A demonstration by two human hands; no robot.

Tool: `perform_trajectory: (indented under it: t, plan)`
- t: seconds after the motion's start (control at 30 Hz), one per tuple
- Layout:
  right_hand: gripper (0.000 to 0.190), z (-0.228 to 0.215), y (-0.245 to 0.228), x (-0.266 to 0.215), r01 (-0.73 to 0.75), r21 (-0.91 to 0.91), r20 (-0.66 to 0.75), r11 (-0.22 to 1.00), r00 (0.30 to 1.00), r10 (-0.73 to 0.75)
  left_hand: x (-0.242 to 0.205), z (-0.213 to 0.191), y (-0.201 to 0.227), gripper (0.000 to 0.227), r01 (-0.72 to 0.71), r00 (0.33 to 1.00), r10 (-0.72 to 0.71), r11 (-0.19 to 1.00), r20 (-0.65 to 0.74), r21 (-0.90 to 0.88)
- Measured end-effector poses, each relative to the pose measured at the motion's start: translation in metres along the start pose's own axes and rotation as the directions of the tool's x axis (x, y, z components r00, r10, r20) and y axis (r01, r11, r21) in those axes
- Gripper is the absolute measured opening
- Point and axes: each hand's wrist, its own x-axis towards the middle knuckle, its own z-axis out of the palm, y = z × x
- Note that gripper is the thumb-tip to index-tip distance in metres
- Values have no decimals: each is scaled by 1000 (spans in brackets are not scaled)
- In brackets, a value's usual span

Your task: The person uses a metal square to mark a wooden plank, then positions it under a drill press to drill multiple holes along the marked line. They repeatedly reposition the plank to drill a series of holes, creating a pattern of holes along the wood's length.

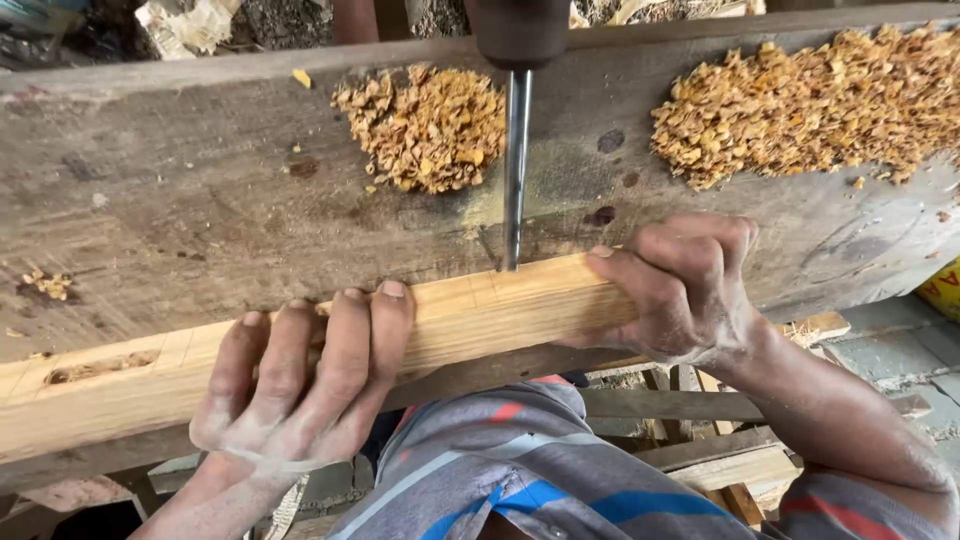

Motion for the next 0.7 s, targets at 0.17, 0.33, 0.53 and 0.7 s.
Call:
perform_trajectory:
  t: [0.17,0.33,0.53,0.7]
  plan:
    - [58,-3,8,2,-5,10,6,1000,1000,5,6,4,1,8,30,1000,-30,999,-8,13]
    - [55,-3,11,6,1,51,-14,999,1000,0,5,8,4,9,47,999,-47,999,-15,18]
    - [53,-4,9,9,-19,59,-16,998,1000,20,5,7,4,11,49,999,-49,998,4,36]
    - [52,-3,11,8,-26,61,-27,998,999,28,6,12,5,8,85,995,-84,996,-58,18]
